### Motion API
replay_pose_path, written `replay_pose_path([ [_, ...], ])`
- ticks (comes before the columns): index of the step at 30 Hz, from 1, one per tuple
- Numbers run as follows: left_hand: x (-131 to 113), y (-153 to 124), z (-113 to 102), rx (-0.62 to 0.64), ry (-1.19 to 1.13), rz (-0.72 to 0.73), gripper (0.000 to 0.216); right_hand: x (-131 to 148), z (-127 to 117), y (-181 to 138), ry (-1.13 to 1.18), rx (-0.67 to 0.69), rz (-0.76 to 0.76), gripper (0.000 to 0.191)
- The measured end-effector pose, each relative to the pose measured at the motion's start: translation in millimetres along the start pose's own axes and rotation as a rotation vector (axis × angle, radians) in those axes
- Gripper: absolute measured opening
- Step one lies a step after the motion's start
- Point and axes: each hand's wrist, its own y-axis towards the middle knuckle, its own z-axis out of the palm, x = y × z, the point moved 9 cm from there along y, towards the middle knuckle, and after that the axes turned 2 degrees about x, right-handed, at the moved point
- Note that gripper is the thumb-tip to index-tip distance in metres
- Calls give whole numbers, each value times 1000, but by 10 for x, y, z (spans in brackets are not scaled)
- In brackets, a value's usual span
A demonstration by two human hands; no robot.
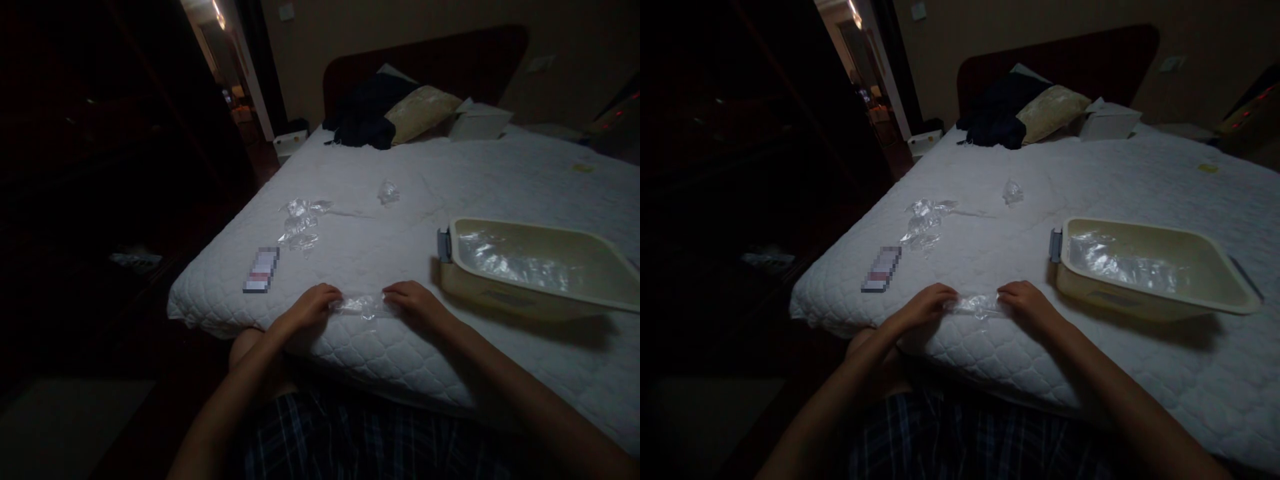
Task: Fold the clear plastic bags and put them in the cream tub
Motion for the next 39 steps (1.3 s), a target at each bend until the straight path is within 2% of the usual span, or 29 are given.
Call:
replay_pose_path([
  [3, -41, -122, 92, 9, 214, 5, 35, -1, 124, -115, -22, 50, -46, 32],
  [6, -69, -216, 206, 10, 375, 24, 39, -83, 185, -205, 17, 45, -16, 38],
  [8, -88, -242, 279, 26, 438, 44, 41, -168, 140, -221, 99, -10, 74, 43],
  [10, -111, -239, 324, 38, 479, 57, 41, -228, 15, -203, 169, -126, 205, 46],
  [12, -146, -223, 334, 34, 509, 66, 40, -160, -118, -148, 156, -243, 292, 46],
  [13, -166, -215, 332, 29, 523, 68, 40, -51, -145, -93, 112, -264, 284, 45],
  [15, -198, -204, 337, 27, 549, 70, 40, 272, -43, 60, -6, -189, 166, 42],
  [17, -202, -202, 357, 35, 567, 61, 41, 553, 200, 162, -101, -62, 43, 45],
  [20, -166, -210, 395, 51, 547, 39, 46, 686, 538, 168, -195, 50, -12, 55],
  [22, -142, -221, 409, 59, 498, 34, 50, 644, 655, 120, -226, 82, -15, 59],
  [24, -130, -235, 407, 63, 439, 34, 52, 560, 673, 56, -233, 102, -20, 61],
  [32, -114, -280, 378, 41, 379, 25, 54, -3, 339, -311, -253, 79, 125, 57],
  [39, -94, -276, 418, 33, 404, -8, 57, -157, 359, -344, -251, 95, 197, 52],
])
